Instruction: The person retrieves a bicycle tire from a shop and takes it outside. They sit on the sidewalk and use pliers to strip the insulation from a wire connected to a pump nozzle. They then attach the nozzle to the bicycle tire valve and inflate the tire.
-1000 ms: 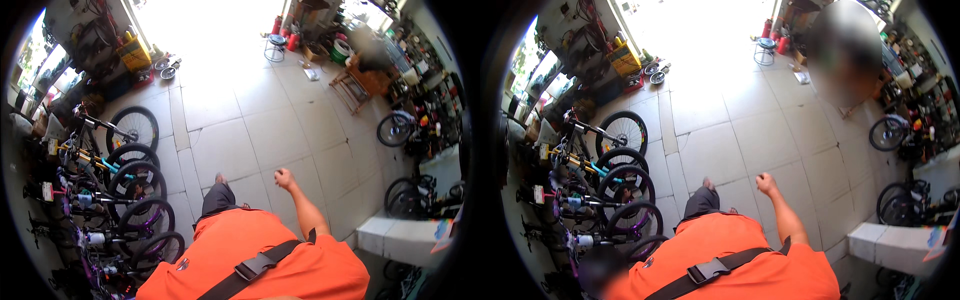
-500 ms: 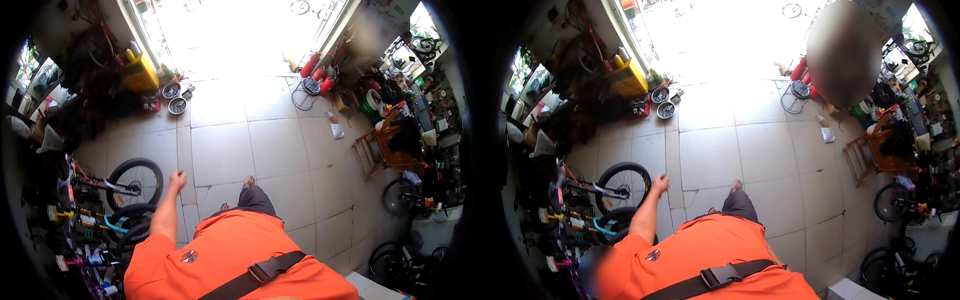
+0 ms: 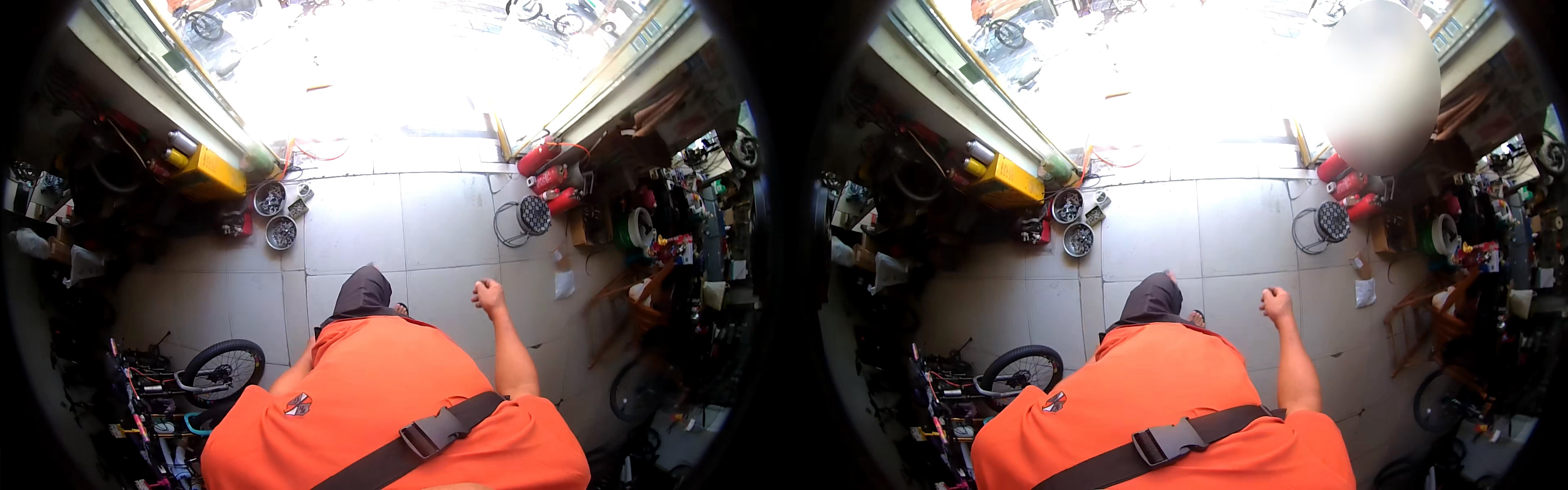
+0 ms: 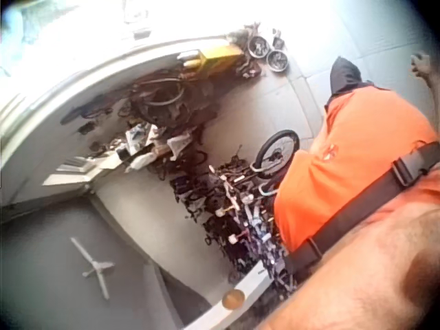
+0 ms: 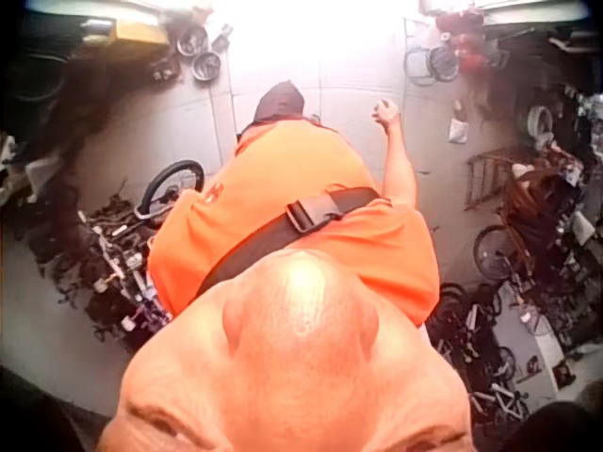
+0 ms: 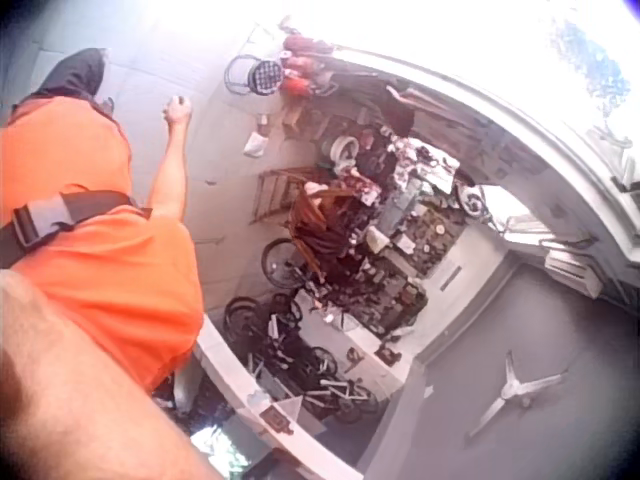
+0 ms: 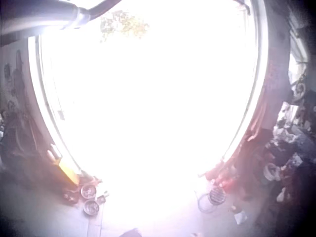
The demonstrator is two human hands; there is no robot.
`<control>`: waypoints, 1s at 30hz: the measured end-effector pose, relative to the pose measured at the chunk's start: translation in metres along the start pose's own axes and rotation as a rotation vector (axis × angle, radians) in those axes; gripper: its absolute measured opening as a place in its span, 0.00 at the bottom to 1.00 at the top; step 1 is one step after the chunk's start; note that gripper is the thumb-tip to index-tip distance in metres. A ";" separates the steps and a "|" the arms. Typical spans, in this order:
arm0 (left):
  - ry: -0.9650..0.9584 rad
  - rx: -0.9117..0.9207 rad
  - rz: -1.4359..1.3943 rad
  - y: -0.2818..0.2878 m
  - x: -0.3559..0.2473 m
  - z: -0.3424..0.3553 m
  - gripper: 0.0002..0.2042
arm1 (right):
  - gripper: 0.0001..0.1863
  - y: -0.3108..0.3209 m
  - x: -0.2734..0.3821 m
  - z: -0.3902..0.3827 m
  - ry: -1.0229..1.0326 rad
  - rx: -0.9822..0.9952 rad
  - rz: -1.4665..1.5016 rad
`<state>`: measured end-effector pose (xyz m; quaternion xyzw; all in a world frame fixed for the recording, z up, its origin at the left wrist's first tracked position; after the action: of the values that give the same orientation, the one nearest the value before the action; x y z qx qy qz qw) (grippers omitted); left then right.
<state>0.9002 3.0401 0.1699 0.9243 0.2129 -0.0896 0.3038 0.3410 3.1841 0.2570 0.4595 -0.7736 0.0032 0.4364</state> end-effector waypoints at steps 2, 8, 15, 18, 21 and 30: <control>0.134 0.159 0.054 -0.006 -0.015 0.009 0.21 | 0.12 0.006 0.082 0.062 0.087 -0.027 0.018; 0.194 0.219 0.073 0.072 -0.173 0.151 0.22 | 0.11 -0.033 0.177 0.213 -0.125 -0.042 -0.033; -0.127 -0.250 -0.824 0.353 -0.565 0.354 0.19 | 0.20 -0.089 0.255 0.273 -0.317 0.360 -0.518; -0.376 -0.337 -0.836 0.465 -0.731 0.391 0.19 | 0.20 -0.098 0.311 0.349 -0.305 0.327 -0.473; -0.423 -0.410 -0.792 0.506 -0.822 0.443 0.20 | 0.21 -0.106 0.365 0.440 -0.320 0.347 -0.469; 0.149 -0.022 -0.347 0.371 -0.826 0.514 0.22 | 0.15 -0.105 0.684 0.750 -0.236 0.130 -0.234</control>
<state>0.3100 2.1825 0.1972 0.8743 0.3922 -0.0698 0.2775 -0.2229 2.3344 0.2149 0.5708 -0.7588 -0.0517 0.3094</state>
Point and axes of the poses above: each hand's wrist, its own z-axis towards the middle knuckle, its own y-axis out of the back of the hand, x = y × z, the point moved 1 cm from there along z, towards the middle knuckle, and after that the axes turned 5 degrees about -x, right-handed, at the moved point
